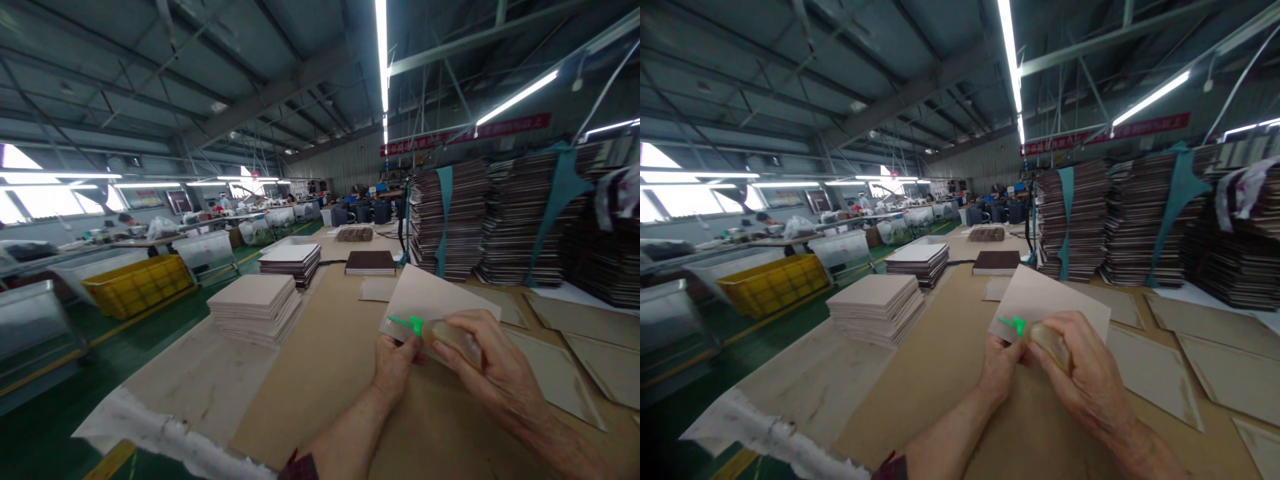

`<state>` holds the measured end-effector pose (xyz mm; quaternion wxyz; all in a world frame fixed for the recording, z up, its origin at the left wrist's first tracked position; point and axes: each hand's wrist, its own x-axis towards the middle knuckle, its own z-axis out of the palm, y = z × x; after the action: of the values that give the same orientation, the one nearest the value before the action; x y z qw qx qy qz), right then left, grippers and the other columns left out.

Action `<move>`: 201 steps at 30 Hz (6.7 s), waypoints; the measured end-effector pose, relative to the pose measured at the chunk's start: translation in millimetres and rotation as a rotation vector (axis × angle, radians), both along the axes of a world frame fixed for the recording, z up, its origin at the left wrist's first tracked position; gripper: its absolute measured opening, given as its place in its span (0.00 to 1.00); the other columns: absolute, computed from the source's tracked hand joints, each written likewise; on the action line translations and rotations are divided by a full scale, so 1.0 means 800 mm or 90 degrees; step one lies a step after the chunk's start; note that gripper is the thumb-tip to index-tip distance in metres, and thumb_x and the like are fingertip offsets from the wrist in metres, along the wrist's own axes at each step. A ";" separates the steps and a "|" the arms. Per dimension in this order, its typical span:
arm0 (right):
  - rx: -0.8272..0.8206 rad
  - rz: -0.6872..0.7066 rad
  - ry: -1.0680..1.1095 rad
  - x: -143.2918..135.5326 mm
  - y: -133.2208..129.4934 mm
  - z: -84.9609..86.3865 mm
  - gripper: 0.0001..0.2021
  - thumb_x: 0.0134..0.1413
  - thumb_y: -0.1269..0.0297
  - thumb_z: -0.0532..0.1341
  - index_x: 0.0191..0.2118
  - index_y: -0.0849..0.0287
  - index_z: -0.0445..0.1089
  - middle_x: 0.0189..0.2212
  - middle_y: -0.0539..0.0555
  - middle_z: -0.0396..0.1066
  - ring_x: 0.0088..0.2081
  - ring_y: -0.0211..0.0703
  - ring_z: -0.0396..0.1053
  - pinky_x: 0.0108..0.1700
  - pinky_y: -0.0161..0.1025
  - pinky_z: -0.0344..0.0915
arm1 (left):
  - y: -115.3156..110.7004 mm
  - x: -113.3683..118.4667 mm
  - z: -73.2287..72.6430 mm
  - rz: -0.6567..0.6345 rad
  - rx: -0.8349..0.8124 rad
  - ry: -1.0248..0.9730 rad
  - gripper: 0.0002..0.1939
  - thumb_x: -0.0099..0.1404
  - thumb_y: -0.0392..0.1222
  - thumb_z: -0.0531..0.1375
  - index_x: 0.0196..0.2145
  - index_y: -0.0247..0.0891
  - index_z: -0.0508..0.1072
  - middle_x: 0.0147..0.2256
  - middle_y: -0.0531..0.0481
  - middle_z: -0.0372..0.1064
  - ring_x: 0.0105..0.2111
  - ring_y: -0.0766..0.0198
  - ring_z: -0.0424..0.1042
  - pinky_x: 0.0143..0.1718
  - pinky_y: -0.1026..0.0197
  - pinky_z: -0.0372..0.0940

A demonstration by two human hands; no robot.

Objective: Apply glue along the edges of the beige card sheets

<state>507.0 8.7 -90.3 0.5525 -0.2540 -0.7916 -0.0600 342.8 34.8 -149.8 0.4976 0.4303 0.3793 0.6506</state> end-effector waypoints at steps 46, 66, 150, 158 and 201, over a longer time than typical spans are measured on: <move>-0.029 -0.168 0.195 0.024 0.042 0.040 0.17 0.70 0.46 0.65 0.50 0.55 0.72 0.45 0.56 0.72 0.44 0.56 0.72 0.47 0.50 0.70 | -0.001 0.008 -0.007 -0.004 -0.022 -0.063 0.31 0.44 0.60 0.82 0.33 0.33 0.80 0.23 0.53 0.73 0.19 0.68 0.66 0.23 0.64 0.69; 0.025 -0.156 0.104 0.040 0.047 0.057 0.11 0.73 0.52 0.63 0.49 0.54 0.71 0.44 0.56 0.70 0.44 0.55 0.72 0.46 0.49 0.68 | -0.003 0.005 -0.009 -0.013 -0.021 0.005 0.30 0.46 0.63 0.79 0.32 0.34 0.80 0.22 0.52 0.72 0.19 0.67 0.65 0.24 0.62 0.67; 0.031 -0.231 -0.058 0.082 0.019 0.060 0.09 0.78 0.57 0.59 0.49 0.57 0.69 0.42 0.55 0.69 0.43 0.53 0.71 0.42 0.46 0.65 | -0.004 0.000 -0.002 -0.045 -0.015 0.008 0.21 0.46 0.51 0.77 0.32 0.34 0.82 0.24 0.53 0.73 0.16 0.71 0.62 0.18 0.66 0.64; 0.022 -0.235 -0.062 0.088 0.013 0.059 0.12 0.79 0.53 0.58 0.47 0.56 0.69 0.41 0.54 0.69 0.41 0.53 0.71 0.39 0.46 0.64 | -0.004 -0.002 -0.004 -0.048 0.002 -0.004 0.20 0.47 0.50 0.77 0.34 0.34 0.81 0.24 0.53 0.73 0.16 0.71 0.62 0.17 0.66 0.64; -0.003 -0.269 -0.082 0.112 -0.024 0.065 0.09 0.77 0.56 0.59 0.46 0.55 0.70 0.41 0.56 0.70 0.43 0.54 0.71 0.42 0.47 0.66 | -0.005 -0.016 0.009 -0.076 -0.013 0.006 0.21 0.44 0.48 0.78 0.33 0.35 0.79 0.26 0.53 0.75 0.16 0.72 0.61 0.15 0.68 0.63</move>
<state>597.0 -10.8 -38.2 0.4754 -0.4114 -0.7544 -0.1887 329.7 30.7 -142.7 0.5380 0.4499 0.3620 0.6141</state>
